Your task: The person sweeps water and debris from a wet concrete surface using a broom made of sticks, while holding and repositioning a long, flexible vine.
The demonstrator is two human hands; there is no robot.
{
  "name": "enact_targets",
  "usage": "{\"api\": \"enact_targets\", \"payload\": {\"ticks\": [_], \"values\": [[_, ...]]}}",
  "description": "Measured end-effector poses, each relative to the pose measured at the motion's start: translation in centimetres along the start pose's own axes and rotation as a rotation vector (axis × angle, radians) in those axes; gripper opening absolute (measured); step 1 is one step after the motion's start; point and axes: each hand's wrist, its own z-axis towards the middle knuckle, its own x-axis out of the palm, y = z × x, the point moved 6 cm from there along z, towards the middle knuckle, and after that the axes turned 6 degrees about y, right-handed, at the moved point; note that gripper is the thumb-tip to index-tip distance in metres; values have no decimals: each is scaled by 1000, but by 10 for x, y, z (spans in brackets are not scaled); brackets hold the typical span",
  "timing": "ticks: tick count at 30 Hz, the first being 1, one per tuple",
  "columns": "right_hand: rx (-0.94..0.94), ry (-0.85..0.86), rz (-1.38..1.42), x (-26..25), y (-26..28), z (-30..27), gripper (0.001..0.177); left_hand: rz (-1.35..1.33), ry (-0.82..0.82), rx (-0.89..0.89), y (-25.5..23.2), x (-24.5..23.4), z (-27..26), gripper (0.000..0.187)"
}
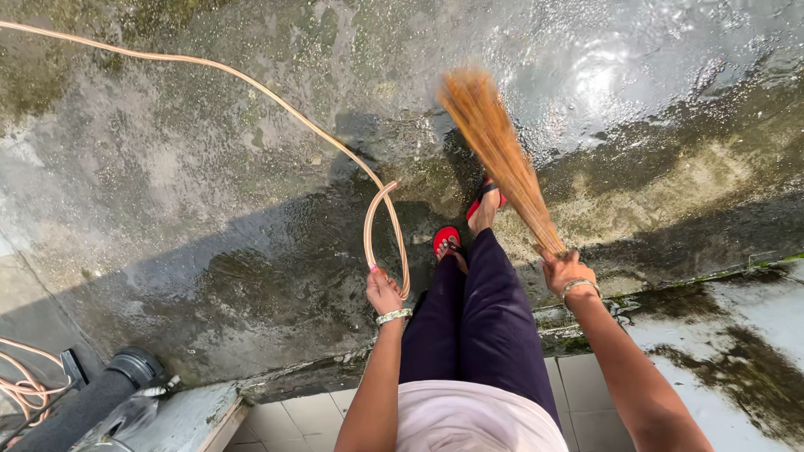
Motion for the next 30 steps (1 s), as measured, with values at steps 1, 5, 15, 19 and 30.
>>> {"api": "enact_targets", "payload": {"ticks": [1, 5, 15, 19, 30], "values": [[0, -2, -8, 13, -1, 14, 56, -7, -5, -1, -2, -12, -5, 38], [-110, -242, -627, 9, 5, 75, 52, 191, 76, 67, -13, -53, -18, 42], [234, -595, 156, -62, -107, 35, 74, -30, -141, 81, -1, -134, -18, 37], [117, -315, -133, 20, -44, 10, 64, -126, -196, 30, 5, -133, -12, 36], [-17, -141, -688, -80, 71, 110, 44, 133, -160, 204, -20, -132, 26, 36]]}}
